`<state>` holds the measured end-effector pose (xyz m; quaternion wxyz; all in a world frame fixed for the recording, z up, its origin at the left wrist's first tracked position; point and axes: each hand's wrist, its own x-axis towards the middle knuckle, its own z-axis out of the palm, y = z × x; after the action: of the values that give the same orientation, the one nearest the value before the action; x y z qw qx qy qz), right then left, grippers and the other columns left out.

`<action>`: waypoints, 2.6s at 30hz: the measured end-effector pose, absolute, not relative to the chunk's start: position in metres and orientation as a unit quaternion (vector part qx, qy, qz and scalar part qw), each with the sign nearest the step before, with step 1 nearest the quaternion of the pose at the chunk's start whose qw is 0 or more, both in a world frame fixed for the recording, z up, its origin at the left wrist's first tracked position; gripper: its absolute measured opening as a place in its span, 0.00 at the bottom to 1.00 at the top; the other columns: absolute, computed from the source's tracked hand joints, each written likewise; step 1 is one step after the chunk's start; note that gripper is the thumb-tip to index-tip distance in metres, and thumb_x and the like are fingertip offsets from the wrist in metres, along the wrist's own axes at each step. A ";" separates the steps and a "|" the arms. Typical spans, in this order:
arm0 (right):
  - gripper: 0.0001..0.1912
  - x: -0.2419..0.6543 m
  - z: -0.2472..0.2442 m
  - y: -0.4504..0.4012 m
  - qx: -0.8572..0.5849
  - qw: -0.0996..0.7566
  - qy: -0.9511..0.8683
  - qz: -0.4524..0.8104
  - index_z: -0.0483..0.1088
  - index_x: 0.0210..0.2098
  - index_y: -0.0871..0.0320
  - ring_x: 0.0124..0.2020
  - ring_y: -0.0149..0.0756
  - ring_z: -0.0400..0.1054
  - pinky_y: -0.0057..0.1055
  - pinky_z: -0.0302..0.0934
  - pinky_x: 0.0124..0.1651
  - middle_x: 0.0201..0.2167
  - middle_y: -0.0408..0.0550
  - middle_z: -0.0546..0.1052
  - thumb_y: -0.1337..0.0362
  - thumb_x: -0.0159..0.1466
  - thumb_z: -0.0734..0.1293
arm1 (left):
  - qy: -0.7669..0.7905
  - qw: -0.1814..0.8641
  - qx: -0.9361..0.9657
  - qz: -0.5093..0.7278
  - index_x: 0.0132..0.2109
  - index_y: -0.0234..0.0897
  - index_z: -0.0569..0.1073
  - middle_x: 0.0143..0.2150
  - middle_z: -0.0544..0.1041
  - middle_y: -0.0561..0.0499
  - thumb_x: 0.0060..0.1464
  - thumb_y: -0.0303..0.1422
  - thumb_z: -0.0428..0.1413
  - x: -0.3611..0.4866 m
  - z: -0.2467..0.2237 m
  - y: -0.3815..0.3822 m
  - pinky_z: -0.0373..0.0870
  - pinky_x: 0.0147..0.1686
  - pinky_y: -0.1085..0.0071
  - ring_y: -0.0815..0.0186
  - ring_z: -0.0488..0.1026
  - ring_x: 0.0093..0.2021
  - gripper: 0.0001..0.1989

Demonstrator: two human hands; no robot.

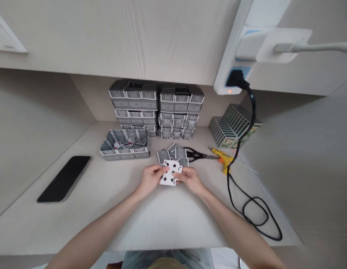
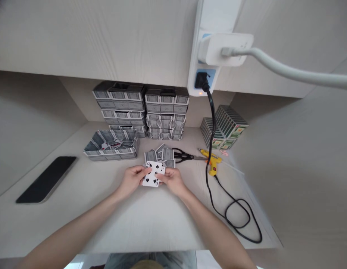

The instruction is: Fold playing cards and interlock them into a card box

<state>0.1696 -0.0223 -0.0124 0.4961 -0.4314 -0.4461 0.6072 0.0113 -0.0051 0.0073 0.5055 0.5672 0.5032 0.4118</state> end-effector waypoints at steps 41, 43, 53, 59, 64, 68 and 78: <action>0.16 0.175 -0.006 -0.022 -0.455 0.522 -0.436 0.575 0.73 0.24 0.62 0.19 0.29 0.65 0.27 0.62 0.23 0.19 0.45 0.75 0.57 0.41 0.74 | 0.449 0.495 0.690 0.278 0.22 0.36 0.61 0.12 0.62 0.58 0.54 0.46 0.44 0.000 0.005 -0.004 0.56 0.18 0.75 0.72 0.60 0.14 0.20; 0.15 0.174 -0.006 -0.022 -0.455 0.519 -0.440 0.573 0.73 0.24 0.62 0.19 0.29 0.65 0.27 0.61 0.23 0.19 0.45 0.75 0.57 0.42 0.74 | 0.459 0.466 0.704 0.276 0.22 0.36 0.61 0.12 0.62 0.57 0.54 0.45 0.44 0.001 0.005 -0.005 0.56 0.19 0.76 0.71 0.60 0.15 0.20; 0.16 0.169 -0.010 -0.024 -0.459 0.502 -0.464 0.567 0.71 0.25 0.62 0.20 0.30 0.67 0.27 0.62 0.24 0.20 0.45 0.75 0.56 0.44 0.73 | 0.506 0.251 0.781 0.266 0.19 0.35 0.62 0.16 0.64 0.55 0.56 0.41 0.43 0.003 0.003 -0.006 0.51 0.21 0.75 0.72 0.58 0.18 0.21; 0.15 0.170 -0.010 -0.024 -0.451 0.499 -0.468 0.573 0.70 0.24 0.62 0.19 0.29 0.67 0.25 0.60 0.22 0.20 0.44 0.75 0.56 0.45 0.72 | 0.503 0.275 0.757 0.313 0.24 0.35 0.65 0.17 0.63 0.58 0.53 0.42 0.47 0.002 0.006 -0.002 0.54 0.23 0.78 0.73 0.58 0.20 0.16; 0.14 0.169 -0.010 -0.024 -0.429 0.491 -0.470 0.595 0.70 0.25 0.62 0.18 0.29 0.66 0.25 0.59 0.22 0.19 0.44 0.75 0.57 0.47 0.72 | 0.516 0.274 0.738 0.338 0.28 0.36 0.64 0.17 0.60 0.60 0.53 0.41 0.48 0.005 0.006 -0.006 0.54 0.22 0.79 0.75 0.55 0.19 0.13; 0.13 0.167 -0.010 -0.027 -0.423 0.487 -0.478 0.597 0.69 0.26 0.62 0.18 0.28 0.66 0.25 0.59 0.21 0.18 0.43 0.74 0.58 0.48 0.71 | 0.512 0.253 0.752 0.328 0.26 0.36 0.63 0.17 0.59 0.60 0.54 0.41 0.46 0.005 0.006 -0.010 0.52 0.21 0.78 0.75 0.54 0.18 0.15; 0.13 0.166 -0.011 -0.028 -0.427 0.482 -0.492 0.585 0.68 0.27 0.61 0.19 0.29 0.67 0.26 0.63 0.23 0.20 0.43 0.75 0.58 0.49 0.71 | 0.524 0.204 0.766 0.312 0.25 0.36 0.65 0.17 0.62 0.58 0.56 0.41 0.44 0.002 0.002 -0.008 0.52 0.21 0.78 0.74 0.55 0.18 0.17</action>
<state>0.1656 -0.0283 -0.0109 0.4824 -0.4274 -0.4923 0.5850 0.0022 -0.0085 0.0024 0.2036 0.7661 0.5237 0.3121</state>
